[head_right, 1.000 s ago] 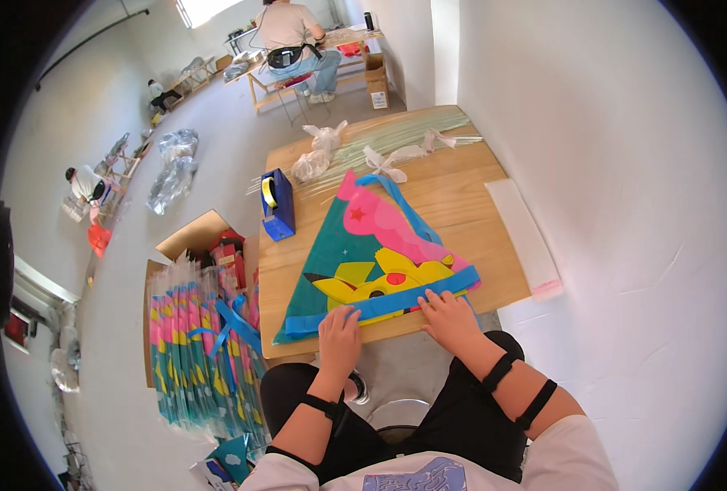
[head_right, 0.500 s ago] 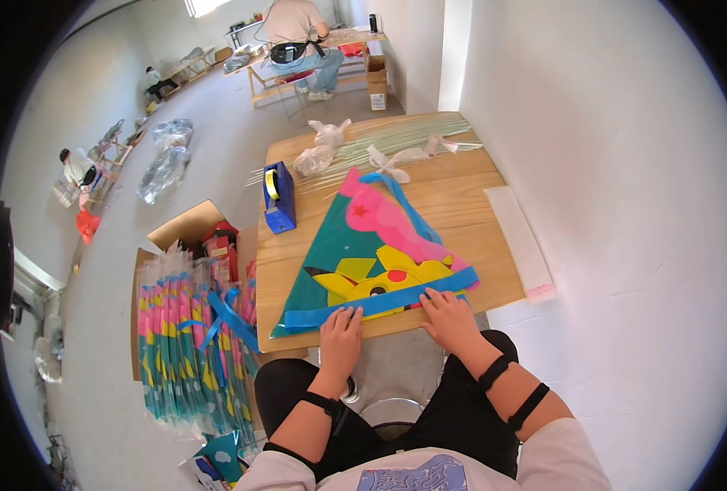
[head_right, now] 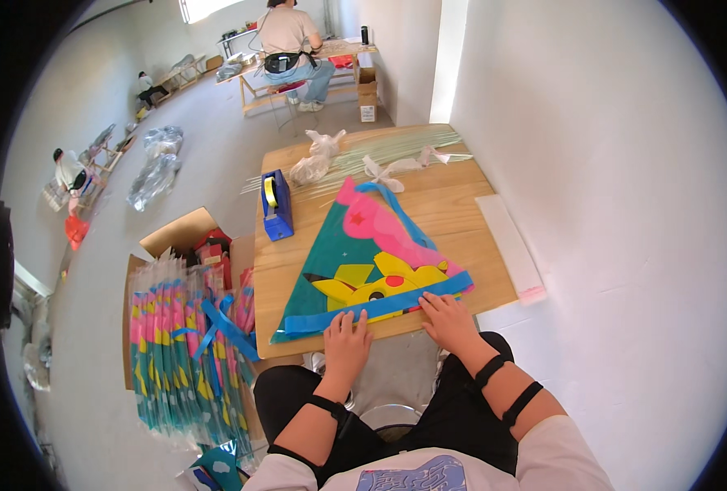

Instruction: The recorder is assembling a colorful kite by attaching a wooden support rod and securing it with tape and blue ribbons.

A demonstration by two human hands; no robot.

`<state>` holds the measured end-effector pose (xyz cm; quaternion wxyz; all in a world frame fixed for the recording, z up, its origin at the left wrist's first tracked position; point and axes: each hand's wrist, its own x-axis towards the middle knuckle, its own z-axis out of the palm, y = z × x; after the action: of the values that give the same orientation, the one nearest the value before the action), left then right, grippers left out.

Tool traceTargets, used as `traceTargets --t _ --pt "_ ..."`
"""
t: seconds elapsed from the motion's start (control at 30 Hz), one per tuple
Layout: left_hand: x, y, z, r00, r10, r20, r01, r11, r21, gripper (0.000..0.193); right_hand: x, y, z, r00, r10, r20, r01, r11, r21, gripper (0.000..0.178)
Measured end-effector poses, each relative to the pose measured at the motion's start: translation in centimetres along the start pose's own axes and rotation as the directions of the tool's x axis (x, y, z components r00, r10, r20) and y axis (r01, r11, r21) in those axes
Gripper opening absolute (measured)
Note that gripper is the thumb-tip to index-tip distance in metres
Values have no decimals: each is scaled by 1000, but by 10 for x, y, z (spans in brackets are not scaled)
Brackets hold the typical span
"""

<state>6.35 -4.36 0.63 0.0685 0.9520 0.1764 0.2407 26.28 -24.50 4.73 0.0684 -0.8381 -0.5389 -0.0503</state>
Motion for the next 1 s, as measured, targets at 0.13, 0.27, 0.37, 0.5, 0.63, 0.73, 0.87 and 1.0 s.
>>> traceTargets --t 0.13,0.27,0.37,0.5,0.63,0.73,0.87,1.0 --pt "3 5 2 1000 2 -13 -2 1000 -4 53 -4 21 10 999 18 -49 -16 999 44 56" --pt "0 2 -1 1000 -8 -12 8 1000 6 54 -6 24 -3 999 -16 -35 13 998 -65 52" --pt "2 4 -1 1000 -9 0 9 1000 11 53 -3 25 -10 999 -32 -32 28 994 -109 55" --pt "1 3 0 1000 -27 6 27 1000 6 52 5 12 -11 993 -120 4 120 985 -126 61" --pt "2 5 3 1000 -22 2 22 1000 9 51 -1 24 1 987 -100 122 115 987 -116 63" --pt "2 3 3 1000 -15 0 15 1000 6 51 -3 37 7 991 -54 124 65 994 -83 65" --pt "2 4 -2 999 -26 38 26 1000 0 51 -3 41 3 986 -47 162 56 997 -50 69" --pt "3 4 -2 998 -27 52 27 1000 9 52 -8 46 5 987 27 157 -29 999 15 73"
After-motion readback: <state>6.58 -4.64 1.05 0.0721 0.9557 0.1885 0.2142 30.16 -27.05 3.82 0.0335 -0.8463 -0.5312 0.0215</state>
